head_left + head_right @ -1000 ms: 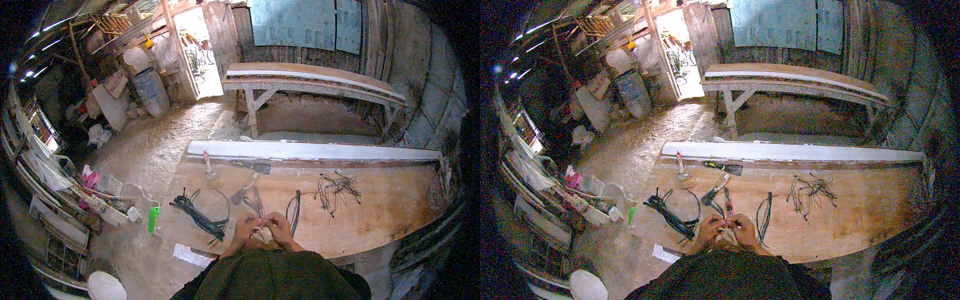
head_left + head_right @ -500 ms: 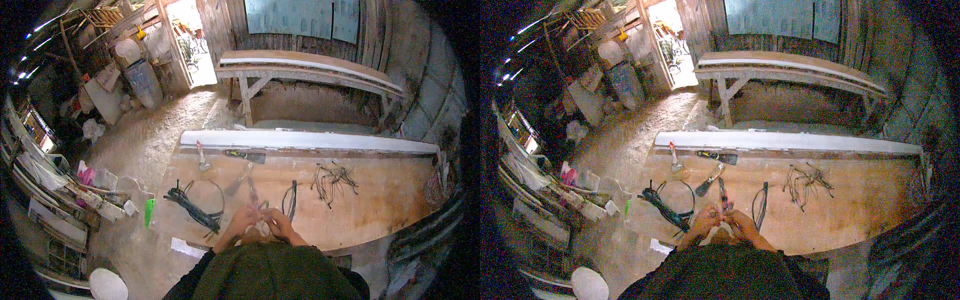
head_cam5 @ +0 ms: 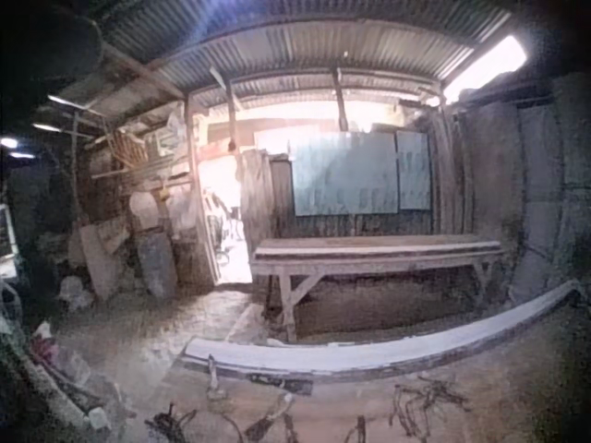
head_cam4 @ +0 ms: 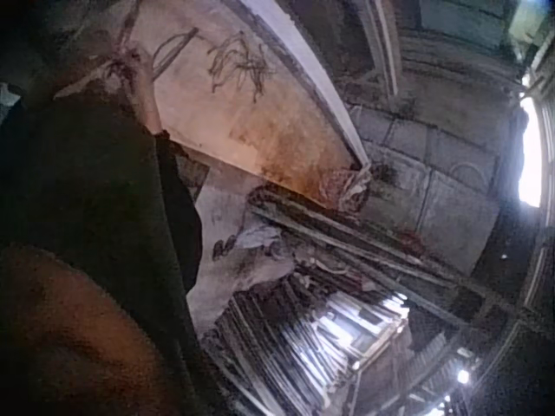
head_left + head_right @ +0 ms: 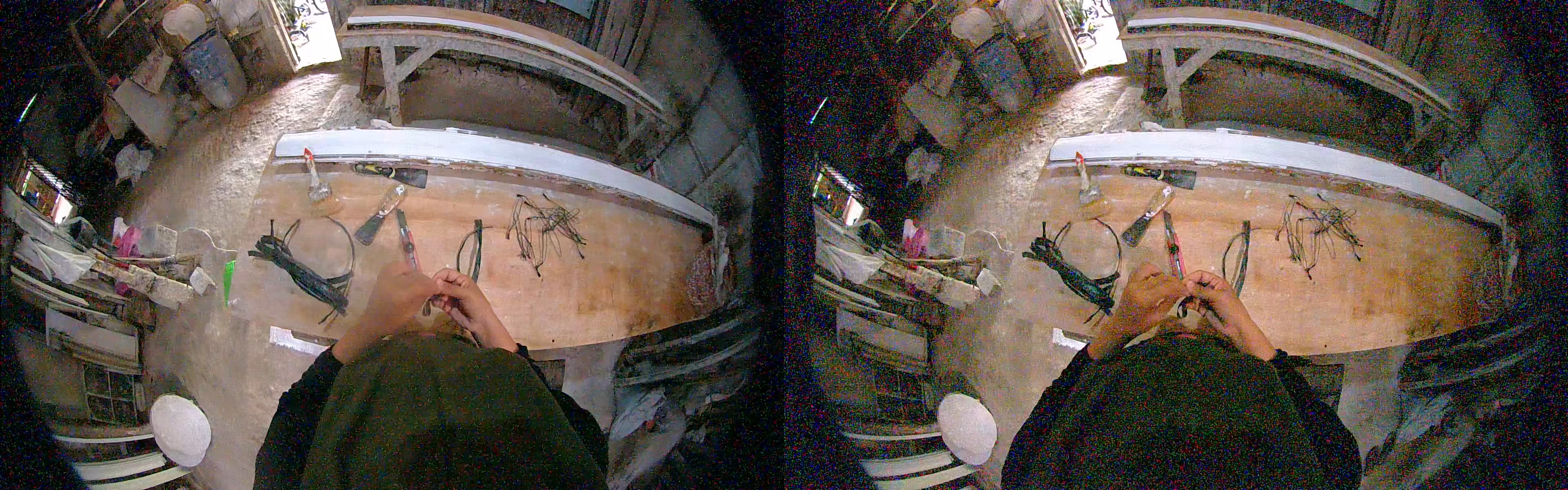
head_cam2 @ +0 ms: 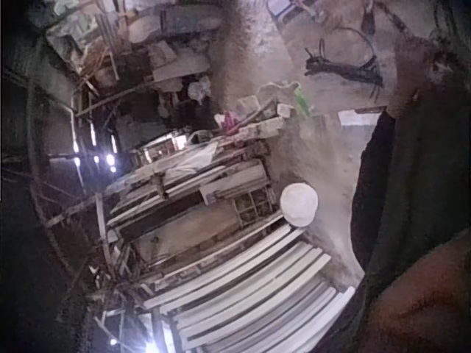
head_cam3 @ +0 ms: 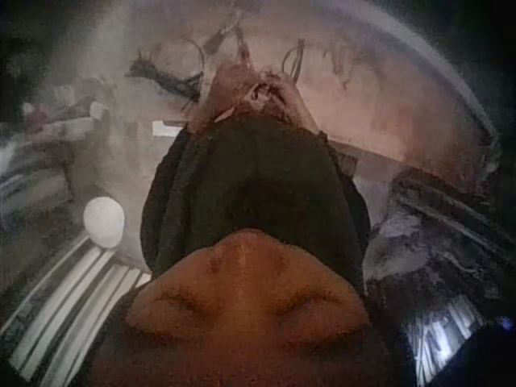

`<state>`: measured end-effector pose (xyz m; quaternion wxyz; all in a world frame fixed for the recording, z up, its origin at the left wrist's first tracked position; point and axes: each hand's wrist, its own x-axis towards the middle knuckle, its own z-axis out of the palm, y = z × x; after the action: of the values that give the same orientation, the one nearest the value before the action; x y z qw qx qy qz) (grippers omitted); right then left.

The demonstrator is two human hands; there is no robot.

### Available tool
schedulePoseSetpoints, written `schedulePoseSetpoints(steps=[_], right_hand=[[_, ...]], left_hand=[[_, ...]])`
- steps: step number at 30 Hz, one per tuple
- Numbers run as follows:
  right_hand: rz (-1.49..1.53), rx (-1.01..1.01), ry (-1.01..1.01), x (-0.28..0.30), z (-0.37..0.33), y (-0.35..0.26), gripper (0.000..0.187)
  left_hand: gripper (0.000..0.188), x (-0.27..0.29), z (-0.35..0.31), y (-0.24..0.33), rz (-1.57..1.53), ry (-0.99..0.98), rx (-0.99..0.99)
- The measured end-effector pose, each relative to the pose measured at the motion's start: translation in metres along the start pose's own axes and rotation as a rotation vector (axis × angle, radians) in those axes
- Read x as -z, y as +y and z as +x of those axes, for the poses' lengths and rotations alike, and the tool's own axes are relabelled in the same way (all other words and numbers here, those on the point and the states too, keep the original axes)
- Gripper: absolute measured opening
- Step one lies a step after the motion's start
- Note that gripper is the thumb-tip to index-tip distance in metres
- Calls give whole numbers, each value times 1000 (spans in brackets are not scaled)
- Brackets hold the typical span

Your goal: The person repeatedly picks up black cable ties from a workbench, bends and twists them, and places them back down. Tools including a utility knife and pliers are visible on the table but are not used during the clip.

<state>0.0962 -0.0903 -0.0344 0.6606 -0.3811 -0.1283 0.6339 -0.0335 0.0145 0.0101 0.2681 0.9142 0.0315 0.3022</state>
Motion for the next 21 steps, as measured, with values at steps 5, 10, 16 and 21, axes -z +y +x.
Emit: schedulePoseSetpoints(steps=[5, 10, 16, 21], right_hand=[[153, -125, -14, 7, -1, 3, 10], [-187, 123, 83, 1, -6, 0, 12], [-524, 371, 71, 6, -9, -1, 14], [-423, 320, 100, -11, -21, -12, 11]], left_hand=[[21, 4, 3, 8, 272, -89, -143], [23, -2, 2, 4, 122, -41, -61], [25, -7, -1, 3, 64, 44, -96], [29, 8, 0, 13, 288, 96, -294]])
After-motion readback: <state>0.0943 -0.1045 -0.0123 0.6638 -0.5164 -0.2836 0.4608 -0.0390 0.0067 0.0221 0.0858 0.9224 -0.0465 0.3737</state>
